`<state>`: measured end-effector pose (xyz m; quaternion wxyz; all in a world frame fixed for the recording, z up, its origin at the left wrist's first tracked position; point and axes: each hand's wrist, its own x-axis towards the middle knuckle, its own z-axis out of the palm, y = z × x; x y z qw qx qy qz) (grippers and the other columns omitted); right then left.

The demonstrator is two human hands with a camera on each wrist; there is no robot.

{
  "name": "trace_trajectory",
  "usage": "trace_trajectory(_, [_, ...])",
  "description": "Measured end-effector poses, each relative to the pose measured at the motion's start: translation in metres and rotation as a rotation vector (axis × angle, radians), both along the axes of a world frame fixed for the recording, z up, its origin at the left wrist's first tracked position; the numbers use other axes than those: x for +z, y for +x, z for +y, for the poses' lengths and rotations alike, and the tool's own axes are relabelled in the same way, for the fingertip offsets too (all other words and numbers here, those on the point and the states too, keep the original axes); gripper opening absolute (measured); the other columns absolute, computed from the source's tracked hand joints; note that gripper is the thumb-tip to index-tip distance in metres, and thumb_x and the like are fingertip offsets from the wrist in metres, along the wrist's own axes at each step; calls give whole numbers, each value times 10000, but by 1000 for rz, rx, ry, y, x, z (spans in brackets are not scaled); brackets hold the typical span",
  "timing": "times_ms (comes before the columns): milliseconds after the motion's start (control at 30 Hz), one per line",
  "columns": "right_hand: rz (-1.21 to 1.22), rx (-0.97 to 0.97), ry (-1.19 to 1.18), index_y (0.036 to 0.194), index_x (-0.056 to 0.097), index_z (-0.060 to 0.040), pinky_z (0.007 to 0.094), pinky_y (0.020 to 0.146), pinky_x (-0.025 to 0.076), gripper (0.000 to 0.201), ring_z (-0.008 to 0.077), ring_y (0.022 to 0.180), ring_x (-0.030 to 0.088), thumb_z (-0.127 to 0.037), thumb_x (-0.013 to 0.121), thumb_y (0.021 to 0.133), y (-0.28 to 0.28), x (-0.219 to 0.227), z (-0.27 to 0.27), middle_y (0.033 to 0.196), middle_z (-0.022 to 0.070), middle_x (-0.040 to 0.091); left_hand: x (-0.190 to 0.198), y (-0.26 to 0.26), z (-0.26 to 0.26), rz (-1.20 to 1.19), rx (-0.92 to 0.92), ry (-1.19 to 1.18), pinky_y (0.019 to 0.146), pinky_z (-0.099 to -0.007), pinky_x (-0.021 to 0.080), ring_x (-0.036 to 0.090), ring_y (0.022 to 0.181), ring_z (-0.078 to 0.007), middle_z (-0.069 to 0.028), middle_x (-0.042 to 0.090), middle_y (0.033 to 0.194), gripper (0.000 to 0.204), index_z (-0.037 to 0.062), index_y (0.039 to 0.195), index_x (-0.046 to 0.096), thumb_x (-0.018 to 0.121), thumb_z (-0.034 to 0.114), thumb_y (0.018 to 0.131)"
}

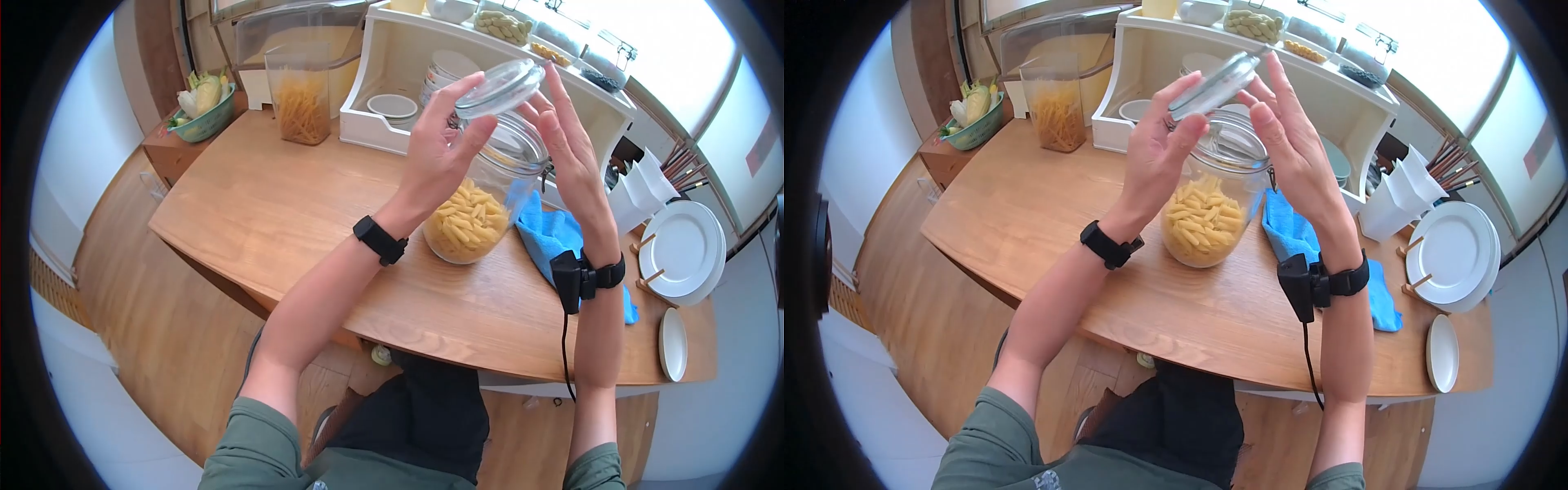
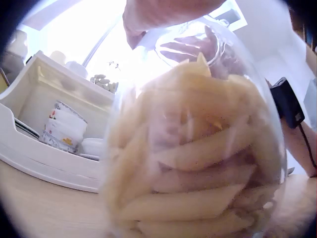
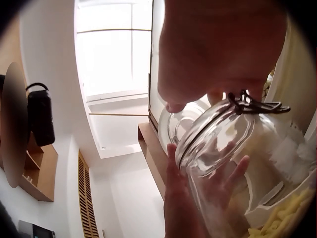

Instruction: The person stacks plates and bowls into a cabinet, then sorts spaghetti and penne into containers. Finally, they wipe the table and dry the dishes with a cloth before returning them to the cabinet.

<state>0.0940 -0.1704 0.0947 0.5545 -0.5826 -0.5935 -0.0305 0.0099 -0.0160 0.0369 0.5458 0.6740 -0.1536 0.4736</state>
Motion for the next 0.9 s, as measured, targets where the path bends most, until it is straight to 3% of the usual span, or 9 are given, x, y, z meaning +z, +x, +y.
trace_trajectory(133, [-33,-15,-93,1433,402,-52,312,986,433,497,217,1195,550,-294,496,1010,4,5,-5,1280,177,592,-3,2,-4,-105,25,-96,842,-257,510,594,1037,-147,-119,557,1214,575,20,1407,348,519,381,992])
trace_trajectory(233, [-167,-102,-26,1104,662,8,278,881,476,270,138,983,618,-200,538,983,2,6,-5,1026,89,686,-5,1,-3,-100,57,-172,756,-220,499,598,1022,-113,-93,592,1131,548,39,1387,368,473,417,1004])
trace_trajectory(400, [-176,-96,-152,1037,674,22,282,809,501,258,152,868,641,-170,512,978,-14,28,-3,919,71,693,-3,-4,-3,-64,106,-219,630,-180,410,532,835,-37,-14,560,941,444,72,1287,445,400,430,1029])
trace_trajectory(467, [-380,-73,-666,1023,672,29,290,767,511,286,165,810,646,-180,481,986,-13,51,12,867,79,696,-4,-5,-6,-43,139,-218,601,-168,374,492,762,-18,10,532,885,411,85,1242,469,383,429,1035])
trace_trajectory(500, [-495,14,-927,1103,659,14,299,780,528,313,188,875,661,-224,494,982,-8,60,27,975,100,697,-4,-5,-7,-63,117,-230,614,-179,386,459,728,-27,17,500,861,400,84,1212,476,390,430,1032])
trace_trajectory(567, [-344,15,-1140,1178,628,-7,314,799,537,329,205,937,658,-237,506,976,-15,69,41,1063,118,674,-3,-1,-5,-89,97,-249,628,-189,398,425,693,-37,25,467,837,390,84,1182,483,396,432,1030])
trace_trajectory(633, [-165,70,-1456,1375,495,-60,355,853,557,501,267,1108,619,-309,557,944,-16,73,56,1293,171,568,-5,6,-2,-223,147,-247,616,-258,444,536,706,-114,-57,572,814,492,0,1253,456,488,418,997])
trace_trajectory(767, [-327,59,-1704,1390,444,-14,352,878,575,722,276,1102,617,-463,652,864,-19,45,73,1274,207,559,-14,17,2,-227,34,-303,626,-300,470,565,709,-158,-99,603,838,515,-6,1255,459,512,427,981])
trace_trajectory(900, [-346,103,-1856,1403,398,-4,340,847,586,766,266,1037,643,-452,674,847,-12,27,84,1224,209,585,-12,11,0,-140,162,-249,699,-256,468,563,758,-104,-48,636,897,432,57,1108,500,445,472,1001])
